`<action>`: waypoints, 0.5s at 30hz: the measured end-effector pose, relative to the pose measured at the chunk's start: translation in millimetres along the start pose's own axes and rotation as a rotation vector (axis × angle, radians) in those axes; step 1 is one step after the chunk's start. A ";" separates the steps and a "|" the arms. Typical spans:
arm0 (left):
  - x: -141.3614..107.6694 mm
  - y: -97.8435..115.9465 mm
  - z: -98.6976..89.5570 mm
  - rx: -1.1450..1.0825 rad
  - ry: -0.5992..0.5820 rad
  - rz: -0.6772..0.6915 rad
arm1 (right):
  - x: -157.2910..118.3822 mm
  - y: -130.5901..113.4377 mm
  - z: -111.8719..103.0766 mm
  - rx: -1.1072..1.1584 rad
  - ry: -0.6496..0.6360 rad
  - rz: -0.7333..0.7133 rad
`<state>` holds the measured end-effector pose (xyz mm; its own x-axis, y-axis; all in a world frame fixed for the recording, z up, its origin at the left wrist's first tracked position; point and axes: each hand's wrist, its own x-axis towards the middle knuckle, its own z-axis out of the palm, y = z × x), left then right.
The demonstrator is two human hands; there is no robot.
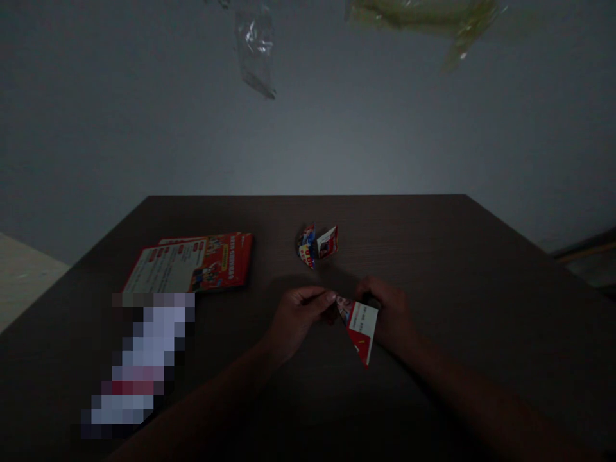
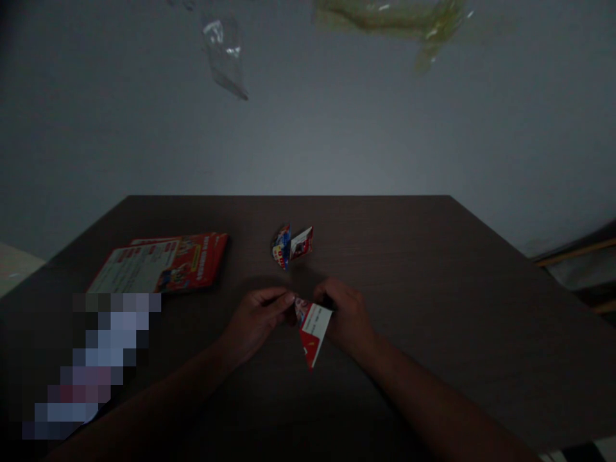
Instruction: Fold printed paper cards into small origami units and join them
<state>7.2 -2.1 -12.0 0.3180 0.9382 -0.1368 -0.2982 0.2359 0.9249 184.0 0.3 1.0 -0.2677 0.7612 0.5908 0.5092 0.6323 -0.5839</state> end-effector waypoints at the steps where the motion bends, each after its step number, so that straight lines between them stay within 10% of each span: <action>1: 0.3 -0.7 -0.7 0.009 -0.003 0.005 | 0.2 0.0 0.1 0.011 0.002 0.006; 15: 2.9 -3.2 -3.7 0.040 0.051 0.045 | 0.7 4.7 3.2 0.104 -0.014 0.080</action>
<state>5.7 0.7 -16.6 0.2583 0.9596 -0.1118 -0.2747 0.1840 0.9438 183.5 4.3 -3.1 -0.2413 0.8111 0.5328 0.4421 0.5806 -0.6837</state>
